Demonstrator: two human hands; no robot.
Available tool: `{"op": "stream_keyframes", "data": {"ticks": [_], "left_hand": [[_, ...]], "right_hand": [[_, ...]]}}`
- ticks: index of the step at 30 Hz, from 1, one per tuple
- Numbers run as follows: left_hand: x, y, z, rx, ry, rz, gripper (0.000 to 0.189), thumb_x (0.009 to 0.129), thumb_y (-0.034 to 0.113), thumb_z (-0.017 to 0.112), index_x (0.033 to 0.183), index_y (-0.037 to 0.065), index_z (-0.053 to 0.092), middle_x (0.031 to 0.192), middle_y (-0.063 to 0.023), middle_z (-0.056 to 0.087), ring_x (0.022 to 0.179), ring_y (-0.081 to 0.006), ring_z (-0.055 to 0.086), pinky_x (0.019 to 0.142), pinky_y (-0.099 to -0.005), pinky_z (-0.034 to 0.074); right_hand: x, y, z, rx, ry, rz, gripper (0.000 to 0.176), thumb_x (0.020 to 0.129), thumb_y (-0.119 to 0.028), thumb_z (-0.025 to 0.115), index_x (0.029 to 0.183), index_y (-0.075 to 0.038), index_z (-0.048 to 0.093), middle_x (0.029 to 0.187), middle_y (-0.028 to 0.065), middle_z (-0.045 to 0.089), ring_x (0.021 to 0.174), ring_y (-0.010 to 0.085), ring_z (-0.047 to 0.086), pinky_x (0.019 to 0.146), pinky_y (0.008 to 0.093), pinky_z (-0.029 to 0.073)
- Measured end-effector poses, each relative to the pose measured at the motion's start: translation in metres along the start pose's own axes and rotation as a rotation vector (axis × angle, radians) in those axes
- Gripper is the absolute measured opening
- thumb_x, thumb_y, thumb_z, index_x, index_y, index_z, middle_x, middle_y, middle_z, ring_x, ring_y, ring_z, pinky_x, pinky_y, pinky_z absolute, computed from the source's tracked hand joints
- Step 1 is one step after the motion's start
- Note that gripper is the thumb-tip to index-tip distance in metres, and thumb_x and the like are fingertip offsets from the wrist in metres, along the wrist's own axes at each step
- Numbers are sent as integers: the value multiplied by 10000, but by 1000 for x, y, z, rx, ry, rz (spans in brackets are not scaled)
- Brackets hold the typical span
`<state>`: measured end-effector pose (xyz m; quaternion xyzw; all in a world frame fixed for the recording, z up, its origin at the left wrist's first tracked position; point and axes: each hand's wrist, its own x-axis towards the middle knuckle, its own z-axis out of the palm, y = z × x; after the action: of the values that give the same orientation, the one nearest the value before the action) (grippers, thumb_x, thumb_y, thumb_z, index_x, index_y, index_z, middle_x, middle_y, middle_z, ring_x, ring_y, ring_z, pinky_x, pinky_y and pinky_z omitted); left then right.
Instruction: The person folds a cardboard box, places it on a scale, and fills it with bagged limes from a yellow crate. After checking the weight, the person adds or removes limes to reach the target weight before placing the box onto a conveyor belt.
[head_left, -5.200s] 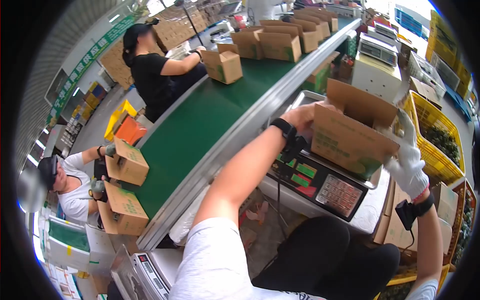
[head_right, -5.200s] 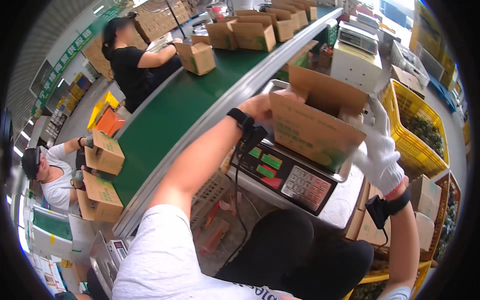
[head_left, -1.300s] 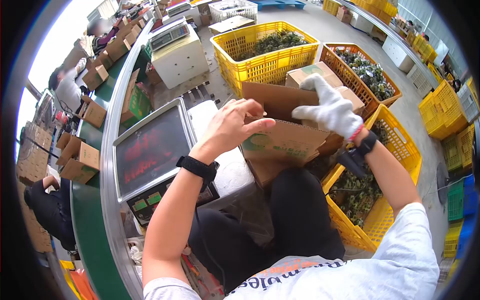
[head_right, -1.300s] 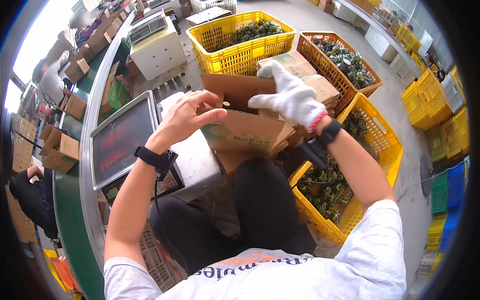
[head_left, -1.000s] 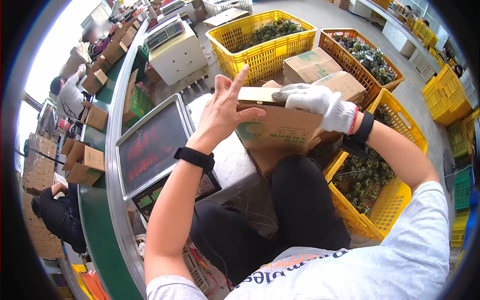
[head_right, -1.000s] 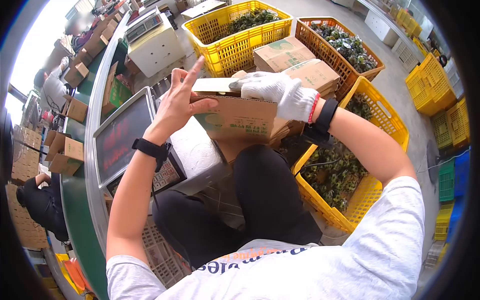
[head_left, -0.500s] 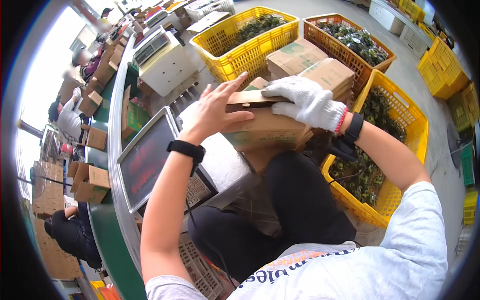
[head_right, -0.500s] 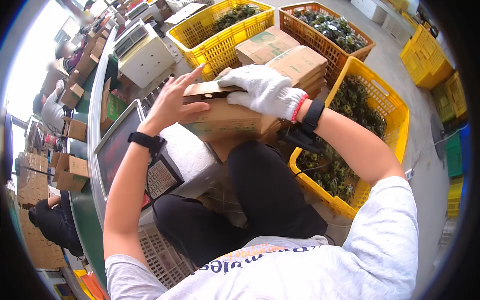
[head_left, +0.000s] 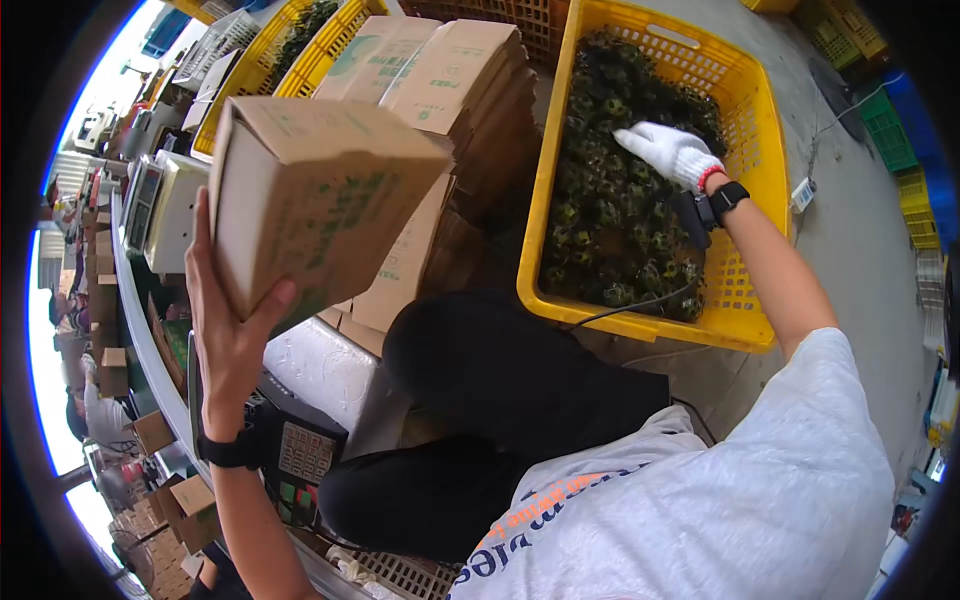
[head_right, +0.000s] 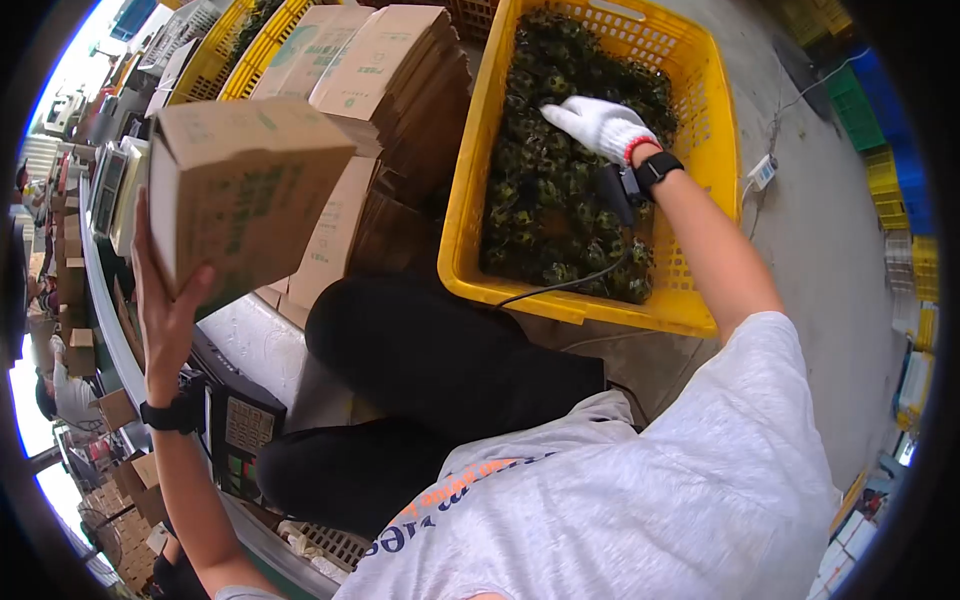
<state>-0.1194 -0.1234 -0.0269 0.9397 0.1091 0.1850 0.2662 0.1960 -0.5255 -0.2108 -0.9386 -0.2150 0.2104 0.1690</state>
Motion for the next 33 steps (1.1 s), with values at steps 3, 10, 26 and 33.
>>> {"op": "stream_keyframes", "data": {"ticks": [3,10,26,33], "left_hand": [[32,63,49,-457,-172,6,1066,768,369,840,1621,121,251,1490,-192,469,1298,-320,538,1112,-464,438],[97,156,262,65,-413,427,979,733,605,782,1558,268,378,1182,-310,576,1085,-471,594,910,-553,501],[62,102,418,583,-919,349,1091,751,871,577,1610,256,306,1139,-285,649,982,-372,691,860,-475,534],[70,100,421,608,-982,336,1095,758,884,527,1607,221,329,1081,-254,675,997,-341,693,837,-416,536]], "right_hand": [[-21,111,65,-284,-307,369,1044,897,-848,238,1239,38,672,1258,285,659,1202,425,619,1011,468,470],[-59,177,171,29,-480,704,997,885,-841,319,1248,22,660,1282,253,646,1235,407,595,1020,463,446],[-55,178,217,965,-280,783,839,981,-694,383,1569,-96,390,1544,147,479,1369,303,493,1091,405,394],[-43,159,224,1180,-143,806,827,993,-676,393,1572,-87,381,1545,128,479,1386,271,476,1090,388,403]]}}
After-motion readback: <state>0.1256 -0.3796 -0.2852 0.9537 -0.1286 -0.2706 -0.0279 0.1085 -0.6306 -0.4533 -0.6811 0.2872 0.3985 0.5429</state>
